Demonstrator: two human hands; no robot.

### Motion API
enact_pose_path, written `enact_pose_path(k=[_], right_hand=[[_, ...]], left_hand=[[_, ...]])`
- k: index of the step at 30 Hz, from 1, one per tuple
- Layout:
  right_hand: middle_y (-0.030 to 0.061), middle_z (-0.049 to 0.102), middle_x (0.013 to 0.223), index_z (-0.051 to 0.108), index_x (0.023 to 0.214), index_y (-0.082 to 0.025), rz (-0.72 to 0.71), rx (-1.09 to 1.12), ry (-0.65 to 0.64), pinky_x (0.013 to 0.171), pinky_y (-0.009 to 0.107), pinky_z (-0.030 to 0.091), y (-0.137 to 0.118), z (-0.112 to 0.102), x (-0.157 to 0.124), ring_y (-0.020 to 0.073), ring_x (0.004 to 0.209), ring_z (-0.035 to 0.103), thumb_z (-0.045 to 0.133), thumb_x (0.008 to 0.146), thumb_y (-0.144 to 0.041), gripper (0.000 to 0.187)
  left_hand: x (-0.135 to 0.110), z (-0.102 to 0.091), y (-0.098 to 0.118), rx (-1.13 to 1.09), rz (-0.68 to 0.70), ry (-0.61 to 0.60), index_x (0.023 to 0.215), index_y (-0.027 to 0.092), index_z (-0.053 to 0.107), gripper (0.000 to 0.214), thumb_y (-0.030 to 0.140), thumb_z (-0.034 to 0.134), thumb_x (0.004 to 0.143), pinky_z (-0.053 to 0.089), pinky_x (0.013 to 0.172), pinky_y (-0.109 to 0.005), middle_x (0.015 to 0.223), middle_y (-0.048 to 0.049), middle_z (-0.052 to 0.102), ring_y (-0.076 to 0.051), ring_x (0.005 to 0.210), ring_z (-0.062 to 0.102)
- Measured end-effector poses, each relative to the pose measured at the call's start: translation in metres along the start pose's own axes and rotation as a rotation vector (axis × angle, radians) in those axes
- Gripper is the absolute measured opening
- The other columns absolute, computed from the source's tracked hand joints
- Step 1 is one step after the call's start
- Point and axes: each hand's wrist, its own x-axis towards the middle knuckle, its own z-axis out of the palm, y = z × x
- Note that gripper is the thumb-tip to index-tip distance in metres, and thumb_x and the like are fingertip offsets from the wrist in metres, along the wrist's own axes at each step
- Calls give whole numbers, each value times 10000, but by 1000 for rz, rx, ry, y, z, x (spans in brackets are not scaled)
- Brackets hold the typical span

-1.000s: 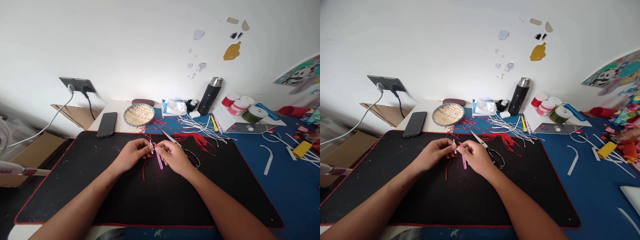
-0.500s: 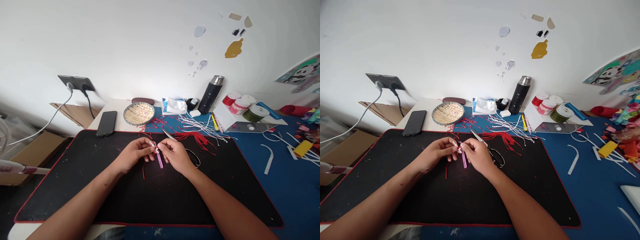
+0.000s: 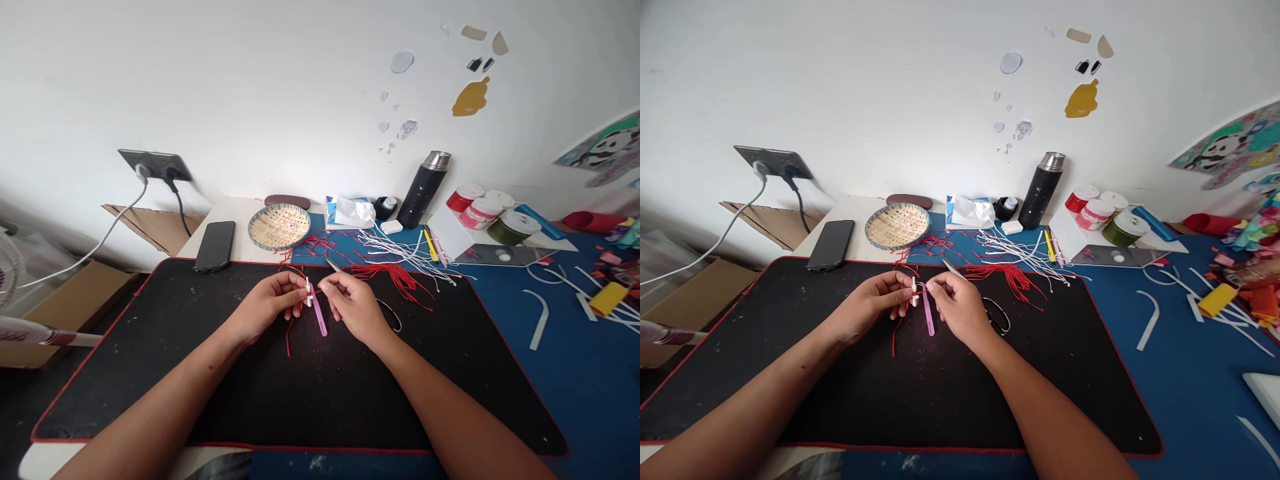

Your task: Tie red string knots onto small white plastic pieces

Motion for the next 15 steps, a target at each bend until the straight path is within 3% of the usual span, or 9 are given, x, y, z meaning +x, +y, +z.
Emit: enact_pose_path(k=[5, 15], right_hand=[[-36, 562, 670, 692, 1003, -204, -66, -29, 22, 508, 255, 412, 0, -1, -1, 117, 510, 519, 643, 968, -440, 244], [-29, 673, 714, 742, 1046, -239, -184, -316, -31, 631, 267, 427, 7, 3, -5, 141, 634, 585, 697, 972, -373, 160]], left_hand=[[1, -2, 0, 35, -5, 21, 929, 165, 678, 343, 451, 834, 819, 409, 551, -249, 724, -2, 660, -120, 581, 559], [0, 0, 3, -5, -15, 31, 961, 162, 689, 377, 459, 854, 797, 395, 537, -249, 703, 9, 641, -118, 575, 547]])
